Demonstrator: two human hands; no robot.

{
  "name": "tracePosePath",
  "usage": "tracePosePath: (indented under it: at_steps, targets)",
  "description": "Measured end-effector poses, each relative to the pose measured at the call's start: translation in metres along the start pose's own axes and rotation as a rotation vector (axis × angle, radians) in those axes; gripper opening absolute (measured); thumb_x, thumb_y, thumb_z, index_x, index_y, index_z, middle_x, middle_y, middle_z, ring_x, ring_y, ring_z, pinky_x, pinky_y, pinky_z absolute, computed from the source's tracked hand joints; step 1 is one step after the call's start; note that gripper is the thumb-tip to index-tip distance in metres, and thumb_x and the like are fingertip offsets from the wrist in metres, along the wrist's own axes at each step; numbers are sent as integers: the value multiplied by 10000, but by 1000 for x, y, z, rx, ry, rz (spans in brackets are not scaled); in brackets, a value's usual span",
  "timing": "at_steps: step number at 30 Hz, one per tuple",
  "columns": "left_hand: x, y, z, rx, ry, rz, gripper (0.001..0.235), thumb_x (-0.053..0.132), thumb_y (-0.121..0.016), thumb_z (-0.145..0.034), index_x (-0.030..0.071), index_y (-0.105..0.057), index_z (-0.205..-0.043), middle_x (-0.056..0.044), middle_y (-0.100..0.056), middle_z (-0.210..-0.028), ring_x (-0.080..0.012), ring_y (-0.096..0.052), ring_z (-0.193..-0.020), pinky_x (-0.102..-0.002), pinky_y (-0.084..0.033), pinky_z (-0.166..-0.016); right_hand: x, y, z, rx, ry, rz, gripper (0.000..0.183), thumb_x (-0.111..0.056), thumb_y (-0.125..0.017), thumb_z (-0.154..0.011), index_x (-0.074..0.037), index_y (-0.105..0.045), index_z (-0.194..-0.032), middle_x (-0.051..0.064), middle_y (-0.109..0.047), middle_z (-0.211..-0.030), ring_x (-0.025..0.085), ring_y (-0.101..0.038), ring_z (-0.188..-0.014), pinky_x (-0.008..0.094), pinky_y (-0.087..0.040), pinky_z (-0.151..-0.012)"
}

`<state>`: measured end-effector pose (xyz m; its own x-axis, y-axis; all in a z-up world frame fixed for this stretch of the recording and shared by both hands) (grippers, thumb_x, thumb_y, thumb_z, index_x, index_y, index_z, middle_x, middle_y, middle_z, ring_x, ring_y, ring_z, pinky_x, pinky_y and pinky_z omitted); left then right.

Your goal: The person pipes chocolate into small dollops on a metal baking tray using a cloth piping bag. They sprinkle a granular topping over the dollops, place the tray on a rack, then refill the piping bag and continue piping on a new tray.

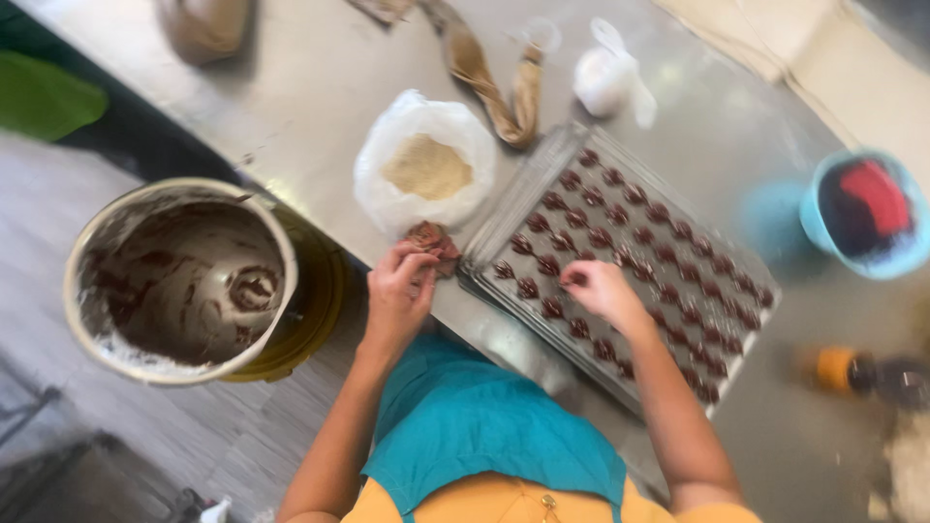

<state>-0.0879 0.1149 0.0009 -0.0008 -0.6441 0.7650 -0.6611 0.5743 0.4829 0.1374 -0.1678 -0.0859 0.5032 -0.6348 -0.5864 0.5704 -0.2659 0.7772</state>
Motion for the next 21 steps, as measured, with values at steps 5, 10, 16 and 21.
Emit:
tracePosePath:
  at_steps: [5, 10, 16, 21]
  targets:
    - [2, -14, 28, 19, 89, -98, 154, 68, -739, -840, 119, -716, -984, -72, -664, -1065, -308, -652, -1002, -444, -478, -804, 28, 36, 4, 44, -298, -197, 245, -64, -600, -889, -104, -759, -1071, 68, -786, -863, 153, -789, -823, 329, -612, -746]
    - [7, -24, 47, -9, 165, -138, 152, 104, -731, -853, 140, -722, -1001, -55, -647, -1081, -285, -631, -1022, -438, -448, -843, 37, 51, 5, 144, -323, -28, 205, -152, -602, -945, -77, -747, -1069, 172, -707, -759, 249, -699, -697, 371, -555, -700]
    - [14, -29, 55, 1, 200, -163, 146, 117, -723, -858, 145, -727, -1001, -57, -649, -1080, -288, -625, -1024, -439, -446, -850, 54, 40, -12, 275, -46, -80, 264, -198, -514, -879, -29, -716, -892, 193, -665, -761, 281, -662, -659, 376, -518, -675]
    - [21, -37, 55, -10, 169, -173, 147, 119, -727, -857, 139, -724, -1003, -66, -651, -1087, -303, -615, -1019, -442, -447, -857, 72, 31, -16, 270, -119, -56, 296, -210, -510, -934, 29, -655, -838, 252, -598, -765, 351, -606, -633, 414, -509, -672]
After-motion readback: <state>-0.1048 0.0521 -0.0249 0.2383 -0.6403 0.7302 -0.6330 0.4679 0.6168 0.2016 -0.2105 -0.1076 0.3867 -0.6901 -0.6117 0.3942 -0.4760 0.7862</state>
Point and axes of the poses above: each hand's wrist, its own z-axis away from the middle knuckle, its own y-axis out of the back of the hand, x = y × z, the point moved 2 cm from there along -z, towards the middle knuckle
